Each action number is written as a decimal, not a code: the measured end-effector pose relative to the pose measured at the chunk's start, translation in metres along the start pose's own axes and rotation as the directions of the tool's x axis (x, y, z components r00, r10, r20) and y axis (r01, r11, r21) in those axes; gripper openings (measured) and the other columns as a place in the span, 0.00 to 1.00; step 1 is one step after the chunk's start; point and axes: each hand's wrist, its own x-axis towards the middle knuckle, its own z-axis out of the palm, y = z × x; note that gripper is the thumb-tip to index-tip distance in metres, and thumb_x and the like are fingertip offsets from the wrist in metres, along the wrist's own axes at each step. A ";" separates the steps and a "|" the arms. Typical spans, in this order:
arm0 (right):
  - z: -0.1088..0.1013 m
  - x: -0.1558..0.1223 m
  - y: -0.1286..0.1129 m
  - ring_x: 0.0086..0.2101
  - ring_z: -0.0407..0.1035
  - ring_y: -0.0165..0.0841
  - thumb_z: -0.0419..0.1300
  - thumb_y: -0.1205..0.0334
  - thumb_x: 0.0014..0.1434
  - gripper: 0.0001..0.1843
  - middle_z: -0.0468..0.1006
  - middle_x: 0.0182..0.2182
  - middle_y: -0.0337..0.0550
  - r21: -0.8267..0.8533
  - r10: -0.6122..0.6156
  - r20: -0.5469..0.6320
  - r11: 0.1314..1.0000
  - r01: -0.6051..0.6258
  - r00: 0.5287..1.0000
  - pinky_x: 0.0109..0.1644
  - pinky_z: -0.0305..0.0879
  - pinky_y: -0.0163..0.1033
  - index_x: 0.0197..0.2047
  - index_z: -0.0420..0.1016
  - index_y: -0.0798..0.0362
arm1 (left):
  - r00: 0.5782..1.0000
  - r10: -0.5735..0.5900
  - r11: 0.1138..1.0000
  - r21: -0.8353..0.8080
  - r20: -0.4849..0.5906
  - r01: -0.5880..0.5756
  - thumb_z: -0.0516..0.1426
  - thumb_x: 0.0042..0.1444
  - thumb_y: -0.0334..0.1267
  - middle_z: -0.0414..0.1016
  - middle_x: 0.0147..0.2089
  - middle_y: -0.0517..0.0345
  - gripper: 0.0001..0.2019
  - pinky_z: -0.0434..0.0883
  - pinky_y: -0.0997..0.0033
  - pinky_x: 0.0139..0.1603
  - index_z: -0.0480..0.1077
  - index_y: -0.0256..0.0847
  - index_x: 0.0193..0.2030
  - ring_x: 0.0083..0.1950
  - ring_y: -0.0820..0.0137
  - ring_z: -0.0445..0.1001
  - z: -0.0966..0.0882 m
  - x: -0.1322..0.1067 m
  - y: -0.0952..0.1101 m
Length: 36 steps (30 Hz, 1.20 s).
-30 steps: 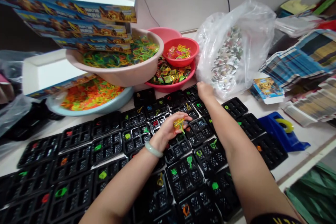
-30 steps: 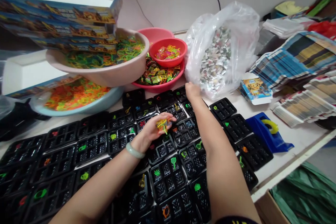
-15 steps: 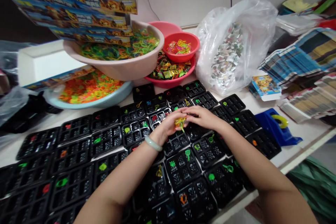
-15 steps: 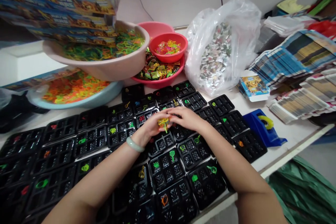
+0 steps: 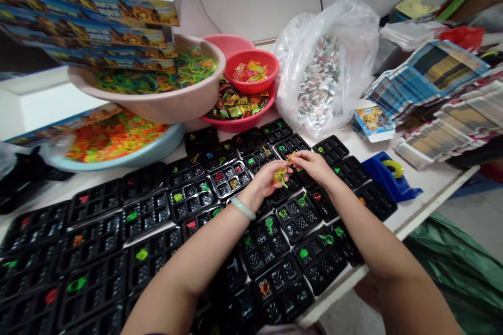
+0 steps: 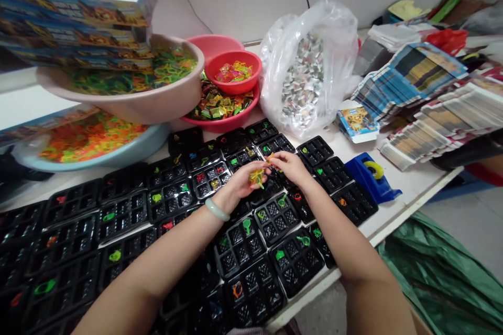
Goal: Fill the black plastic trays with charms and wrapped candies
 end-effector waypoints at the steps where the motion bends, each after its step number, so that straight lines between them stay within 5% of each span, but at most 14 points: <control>1: -0.003 0.002 0.001 0.29 0.70 0.29 0.63 0.51 0.47 0.15 0.79 0.31 0.40 -0.004 0.007 0.001 1.000 -0.007 1.000 0.35 0.67 0.37 0.34 0.77 0.52 | 1.000 0.004 1.000 -0.006 -0.015 -0.004 0.60 0.46 0.34 0.70 0.27 0.57 0.09 0.47 0.84 0.10 0.67 0.35 0.35 0.20 0.76 0.68 0.001 0.003 0.001; 5: -0.021 0.019 0.006 0.29 0.70 0.31 0.61 0.50 0.50 0.16 0.79 0.30 0.40 -0.155 -0.045 -0.126 0.988 0.025 0.991 0.35 0.66 0.37 0.35 0.78 0.52 | 0.997 0.041 0.998 -0.037 -0.065 -0.044 0.60 0.45 0.35 0.66 0.24 0.60 0.07 0.47 0.84 0.10 0.66 0.35 0.29 0.19 0.77 0.67 0.001 0.005 0.006; 9: -0.037 0.055 0.011 0.33 0.71 0.35 0.60 0.54 0.53 0.11 0.79 0.30 0.42 -0.535 -0.127 -0.281 0.843 -0.046 0.951 0.39 0.64 0.38 0.31 0.79 0.52 | 0.989 0.097 0.993 -0.054 -0.111 -0.104 0.60 0.44 0.35 0.67 0.25 0.59 0.07 0.47 0.84 0.10 0.66 0.34 0.28 0.20 0.78 0.67 -0.009 -0.004 0.012; 16: -0.038 0.096 0.015 0.34 0.71 0.36 0.58 0.55 0.56 0.12 0.80 0.32 0.44 -0.685 0.031 -0.254 0.700 -0.202 0.967 0.39 0.63 0.37 0.36 0.81 0.51 | 0.987 0.104 0.994 -0.026 -0.125 -0.108 0.59 0.45 0.36 0.68 0.25 0.58 0.07 0.48 0.84 0.09 0.68 0.34 0.29 0.20 0.77 0.67 -0.021 -0.015 0.013; 26: -0.086 0.047 0.018 0.23 0.66 0.28 0.61 0.59 0.52 0.11 0.75 0.22 0.37 -0.362 0.055 -0.301 0.917 -0.167 0.952 0.31 0.64 0.35 0.37 0.78 0.55 | 0.988 0.101 0.992 -0.059 -0.114 -0.108 0.59 0.46 0.34 0.68 0.25 0.57 0.05 0.48 0.85 0.09 0.68 0.33 0.29 0.21 0.76 0.68 -0.033 -0.029 0.019; 36: -0.084 0.008 0.015 0.37 0.72 0.36 0.60 0.64 0.54 0.08 0.80 0.34 0.43 -0.684 -0.080 -0.244 0.720 -0.113 0.966 0.45 0.64 0.42 0.35 0.80 0.51 | 0.992 0.080 0.995 -0.043 -0.097 -0.084 0.58 0.47 0.33 0.69 0.25 0.57 0.05 0.49 0.85 0.09 0.68 0.33 0.30 0.22 0.76 0.68 -0.029 -0.035 0.013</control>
